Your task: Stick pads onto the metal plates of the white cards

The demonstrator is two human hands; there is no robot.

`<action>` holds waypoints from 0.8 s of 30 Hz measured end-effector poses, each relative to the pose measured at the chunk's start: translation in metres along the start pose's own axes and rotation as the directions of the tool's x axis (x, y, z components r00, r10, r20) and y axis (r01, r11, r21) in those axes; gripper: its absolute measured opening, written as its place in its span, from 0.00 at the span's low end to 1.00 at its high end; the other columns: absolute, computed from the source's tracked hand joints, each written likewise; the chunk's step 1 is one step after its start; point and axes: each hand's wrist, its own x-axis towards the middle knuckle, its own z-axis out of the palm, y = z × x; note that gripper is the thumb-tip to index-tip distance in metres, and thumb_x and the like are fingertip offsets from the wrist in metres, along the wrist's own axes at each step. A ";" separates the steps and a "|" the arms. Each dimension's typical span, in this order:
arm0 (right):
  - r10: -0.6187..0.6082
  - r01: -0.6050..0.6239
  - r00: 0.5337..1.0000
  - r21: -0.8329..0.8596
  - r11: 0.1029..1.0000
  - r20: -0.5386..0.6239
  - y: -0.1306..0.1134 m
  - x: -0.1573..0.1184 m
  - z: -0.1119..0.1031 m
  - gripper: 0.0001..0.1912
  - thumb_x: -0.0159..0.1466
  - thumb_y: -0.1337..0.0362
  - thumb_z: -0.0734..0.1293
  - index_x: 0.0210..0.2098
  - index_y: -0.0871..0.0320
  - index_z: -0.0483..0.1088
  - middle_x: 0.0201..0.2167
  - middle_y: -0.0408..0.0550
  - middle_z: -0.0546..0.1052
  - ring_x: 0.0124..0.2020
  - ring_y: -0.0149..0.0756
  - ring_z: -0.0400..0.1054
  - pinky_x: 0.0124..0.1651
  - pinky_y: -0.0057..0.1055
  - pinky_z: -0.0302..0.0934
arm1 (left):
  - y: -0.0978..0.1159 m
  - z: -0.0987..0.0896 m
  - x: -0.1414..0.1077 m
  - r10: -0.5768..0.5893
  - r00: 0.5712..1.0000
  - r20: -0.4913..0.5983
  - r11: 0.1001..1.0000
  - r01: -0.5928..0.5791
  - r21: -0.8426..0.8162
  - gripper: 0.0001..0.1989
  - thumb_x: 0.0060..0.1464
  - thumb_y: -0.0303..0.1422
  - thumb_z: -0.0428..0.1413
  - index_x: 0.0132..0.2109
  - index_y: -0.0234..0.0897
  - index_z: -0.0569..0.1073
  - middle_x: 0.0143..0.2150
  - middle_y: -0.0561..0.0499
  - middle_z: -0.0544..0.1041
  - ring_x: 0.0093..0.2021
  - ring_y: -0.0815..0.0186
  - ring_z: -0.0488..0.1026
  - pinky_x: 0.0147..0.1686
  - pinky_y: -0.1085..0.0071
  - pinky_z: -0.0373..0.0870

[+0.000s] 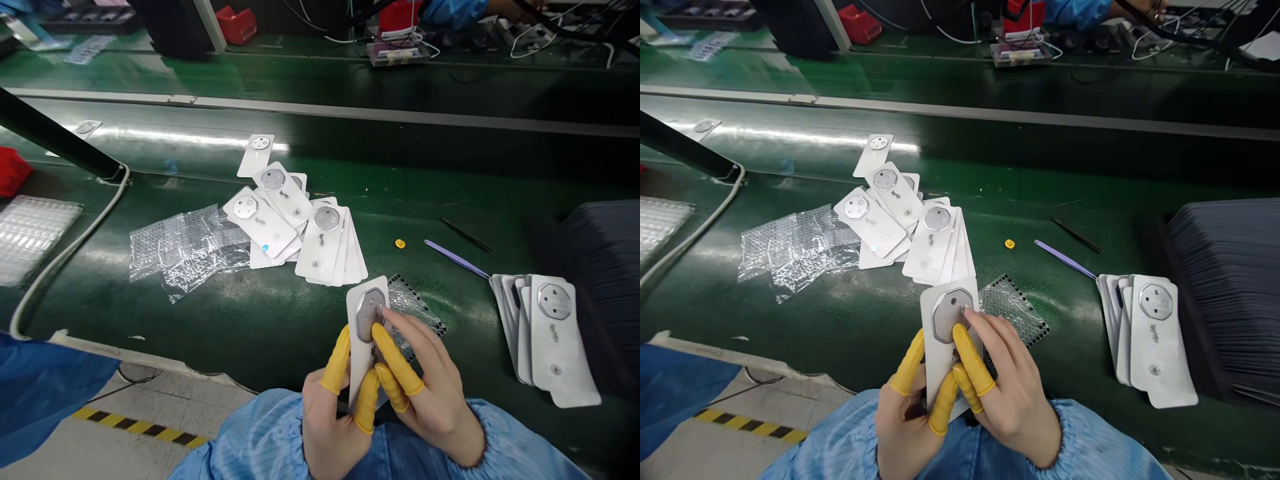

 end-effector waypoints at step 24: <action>0.017 -0.017 1.000 -0.002 1.000 -0.012 -0.001 -0.002 0.001 0.22 0.66 0.67 0.58 0.59 0.65 0.60 0.61 0.66 0.61 0.60 0.56 0.59 0.52 0.53 0.66 | 0.003 0.000 0.001 -0.166 0.970 0.177 0.982 0.178 -0.055 0.34 0.55 0.31 0.57 0.66 0.42 0.55 0.56 0.40 0.73 0.50 0.52 0.74 0.46 0.62 0.76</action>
